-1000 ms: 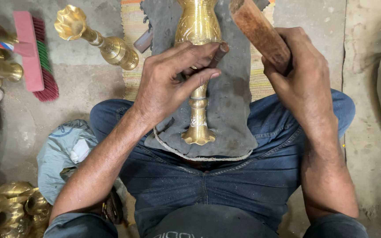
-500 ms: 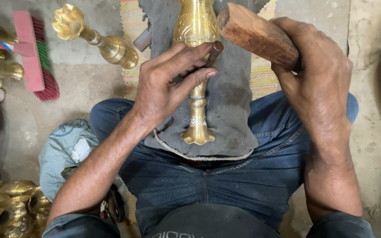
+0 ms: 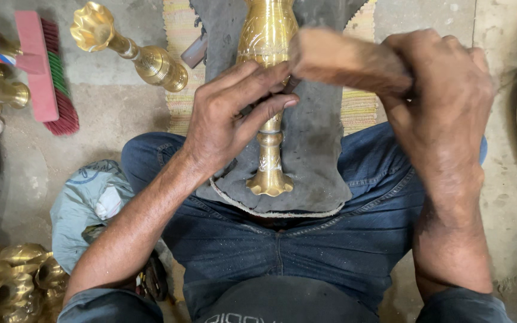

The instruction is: The person sits cross-legged on the floor with a brass vase resting on a cushion on their lap. They hold a small punch against the vase's surface and strike it with a wooden mallet, repositioning the punch around the vase to work the metal.

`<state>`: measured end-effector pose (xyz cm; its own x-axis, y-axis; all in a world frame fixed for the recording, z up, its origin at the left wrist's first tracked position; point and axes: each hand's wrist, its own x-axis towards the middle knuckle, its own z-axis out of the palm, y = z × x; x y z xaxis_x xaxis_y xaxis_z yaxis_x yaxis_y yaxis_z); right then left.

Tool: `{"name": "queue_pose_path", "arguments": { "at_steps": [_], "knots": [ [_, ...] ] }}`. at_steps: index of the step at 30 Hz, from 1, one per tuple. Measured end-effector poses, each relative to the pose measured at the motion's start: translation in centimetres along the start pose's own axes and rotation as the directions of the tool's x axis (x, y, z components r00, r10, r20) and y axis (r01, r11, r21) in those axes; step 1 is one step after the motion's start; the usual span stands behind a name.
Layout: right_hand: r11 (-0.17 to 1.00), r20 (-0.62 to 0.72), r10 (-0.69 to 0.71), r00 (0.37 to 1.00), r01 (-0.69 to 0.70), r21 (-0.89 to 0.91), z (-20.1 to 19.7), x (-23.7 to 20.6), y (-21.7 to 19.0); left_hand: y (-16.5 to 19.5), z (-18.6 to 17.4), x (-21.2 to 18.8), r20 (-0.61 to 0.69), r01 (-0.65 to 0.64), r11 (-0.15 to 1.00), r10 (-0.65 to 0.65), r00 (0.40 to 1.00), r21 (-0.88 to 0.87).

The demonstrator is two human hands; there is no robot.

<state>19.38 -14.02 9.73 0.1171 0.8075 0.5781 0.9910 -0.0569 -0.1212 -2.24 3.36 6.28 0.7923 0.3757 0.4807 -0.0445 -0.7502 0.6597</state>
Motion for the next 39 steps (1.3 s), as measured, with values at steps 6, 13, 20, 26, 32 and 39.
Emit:
{"name": "queue_pose_path", "arguments": {
  "at_steps": [6,13,20,26,32,39],
  "knots": [
    [0.997,0.034,0.064,0.997,-0.066,0.051,-0.1,0.1,-0.2,0.5,-0.1,0.3,0.006,0.041,0.999,-0.041,0.999,-0.004],
    [0.978,0.067,0.124,0.99,-0.133,0.159,0.1,0.1,-0.1,0.9,0.0,0.5,0.011,0.056,0.998,-0.056,0.998,0.021],
    [0.919,0.183,0.273,0.944,-0.312,0.239,0.3,0.5,0.2,0.7,0.0,0.6,0.012,0.056,0.998,-0.056,0.998,0.016],
    [0.939,0.192,0.255,0.948,-0.29,0.186,-0.2,0.8,0.0,0.9,0.2,0.6,-0.004,0.074,0.997,-0.074,0.997,0.037],
    [0.967,0.149,0.141,0.979,-0.168,0.194,0.1,0.9,0.4,1.1,0.0,0.8,-0.045,-0.013,0.998,0.016,0.999,0.067],
    [0.973,0.146,0.112,0.983,-0.138,0.187,0.4,0.5,0.9,0.8,0.3,0.3,-0.024,0.057,0.997,-0.056,0.998,0.052]
  ]
}}
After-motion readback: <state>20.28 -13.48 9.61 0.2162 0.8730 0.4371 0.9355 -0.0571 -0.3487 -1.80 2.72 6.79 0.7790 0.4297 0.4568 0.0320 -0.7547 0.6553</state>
